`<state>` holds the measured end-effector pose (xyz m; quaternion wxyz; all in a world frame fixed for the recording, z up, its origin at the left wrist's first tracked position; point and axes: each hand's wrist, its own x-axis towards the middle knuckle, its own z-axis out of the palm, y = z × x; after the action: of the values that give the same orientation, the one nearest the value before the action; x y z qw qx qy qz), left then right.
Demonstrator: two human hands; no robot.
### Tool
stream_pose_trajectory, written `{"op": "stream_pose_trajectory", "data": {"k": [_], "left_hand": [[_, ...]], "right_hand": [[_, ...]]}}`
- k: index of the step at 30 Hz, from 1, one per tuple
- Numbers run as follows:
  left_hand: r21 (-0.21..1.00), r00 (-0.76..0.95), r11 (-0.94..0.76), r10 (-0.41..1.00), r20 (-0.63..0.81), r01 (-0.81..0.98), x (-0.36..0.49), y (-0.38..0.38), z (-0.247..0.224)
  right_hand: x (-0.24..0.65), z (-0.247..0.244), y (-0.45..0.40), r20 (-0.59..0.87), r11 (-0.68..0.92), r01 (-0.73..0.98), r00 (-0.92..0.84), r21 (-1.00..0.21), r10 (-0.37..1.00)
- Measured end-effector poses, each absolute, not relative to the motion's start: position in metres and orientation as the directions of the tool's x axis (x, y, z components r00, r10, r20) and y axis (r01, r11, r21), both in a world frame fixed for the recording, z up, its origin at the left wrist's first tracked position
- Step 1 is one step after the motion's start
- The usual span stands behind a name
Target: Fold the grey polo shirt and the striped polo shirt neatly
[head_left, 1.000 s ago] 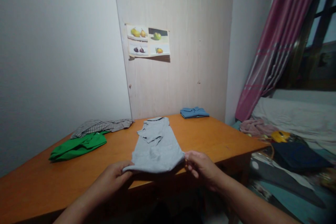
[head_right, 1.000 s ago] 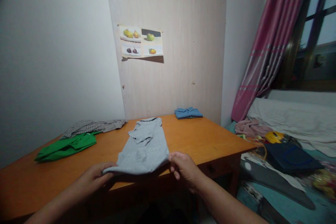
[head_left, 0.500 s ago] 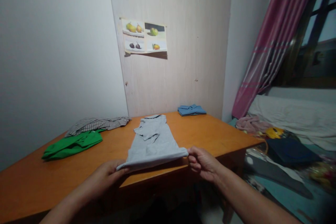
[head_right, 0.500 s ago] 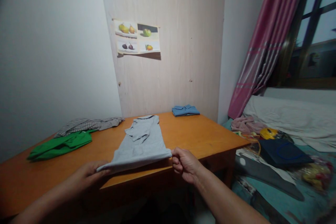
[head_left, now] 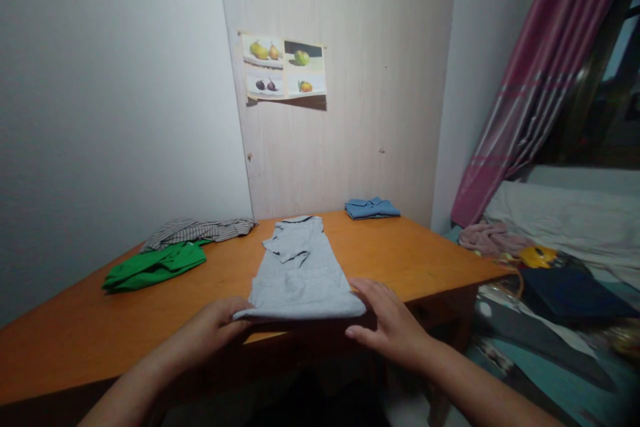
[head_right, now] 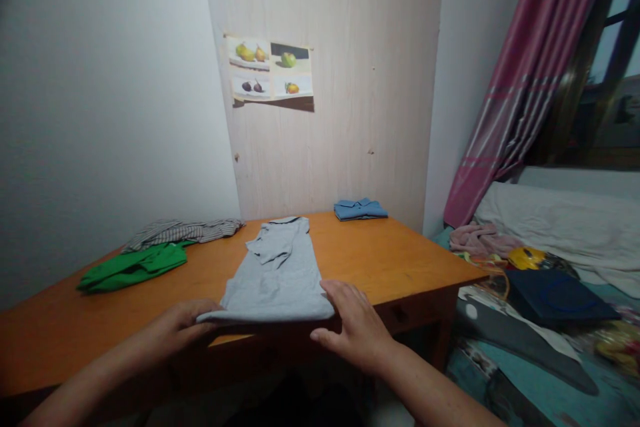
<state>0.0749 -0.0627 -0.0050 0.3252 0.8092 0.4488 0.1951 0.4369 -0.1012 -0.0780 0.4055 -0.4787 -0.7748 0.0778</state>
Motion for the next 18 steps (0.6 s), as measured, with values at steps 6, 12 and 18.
{"op": "stream_pose_trajectory", "data": {"k": [6,12,18], "left_hand": [[0.711,0.535,-0.362,0.845,-0.022,0.602,0.073,-0.076,0.009],[0.812,0.55,-0.318,0.835,-0.005,0.489,0.066,-0.067,0.007],[0.967,0.477,-0.199,0.873,0.101,0.161,0.078,-0.024,0.013]], "right_hand": [[0.435,-0.078,-0.09,0.545,0.596,0.612,-0.299,-0.52,0.783],[0.439,-0.057,-0.078,0.353,0.425,0.395,-0.243,-0.815,0.904],[0.43,-0.029,-0.02,0.404,0.425,0.191,-0.141,-0.885,0.904]]}}
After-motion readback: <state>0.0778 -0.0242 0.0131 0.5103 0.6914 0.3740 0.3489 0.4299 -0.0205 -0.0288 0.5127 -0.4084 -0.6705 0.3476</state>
